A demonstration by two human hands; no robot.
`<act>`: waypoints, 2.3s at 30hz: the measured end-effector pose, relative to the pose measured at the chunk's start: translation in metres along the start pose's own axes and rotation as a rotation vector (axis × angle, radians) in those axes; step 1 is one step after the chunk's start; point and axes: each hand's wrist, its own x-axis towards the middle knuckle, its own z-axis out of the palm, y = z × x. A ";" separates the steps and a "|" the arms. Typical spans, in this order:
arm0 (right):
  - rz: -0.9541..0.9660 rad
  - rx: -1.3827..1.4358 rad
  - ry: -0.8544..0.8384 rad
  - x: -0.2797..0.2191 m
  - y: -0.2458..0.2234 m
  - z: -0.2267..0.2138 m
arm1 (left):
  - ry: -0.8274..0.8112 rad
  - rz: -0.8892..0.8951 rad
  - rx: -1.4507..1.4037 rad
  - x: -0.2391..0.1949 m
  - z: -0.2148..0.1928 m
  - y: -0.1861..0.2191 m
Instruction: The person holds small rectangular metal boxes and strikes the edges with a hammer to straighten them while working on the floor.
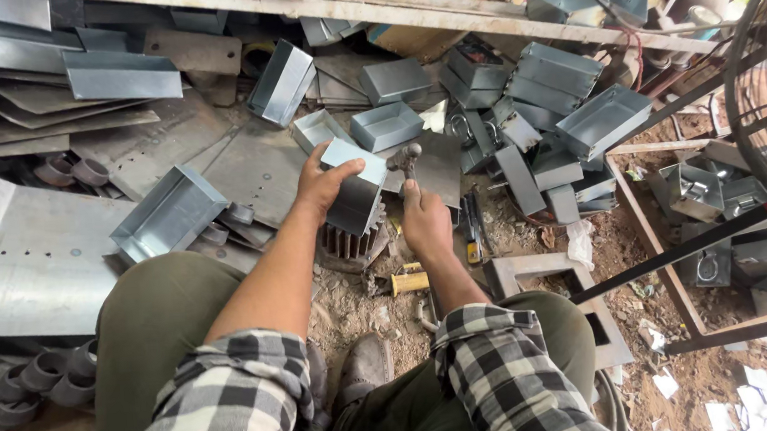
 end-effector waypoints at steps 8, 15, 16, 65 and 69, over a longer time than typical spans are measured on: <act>-0.095 -0.031 -0.024 0.002 0.001 0.005 | 0.183 0.146 0.141 -0.008 0.006 -0.006; -0.003 -0.011 -0.048 0.003 -0.002 0.002 | 0.296 0.501 0.451 -0.026 0.009 -0.006; 0.020 0.002 -0.056 0.003 -0.003 0.002 | 0.267 0.448 0.499 -0.029 0.008 -0.007; -0.070 0.008 0.025 0.006 0.018 0.014 | 0.267 0.473 0.881 -0.057 0.036 0.010; -0.017 0.043 0.012 0.002 0.014 0.012 | 0.271 0.465 0.890 -0.058 0.037 0.011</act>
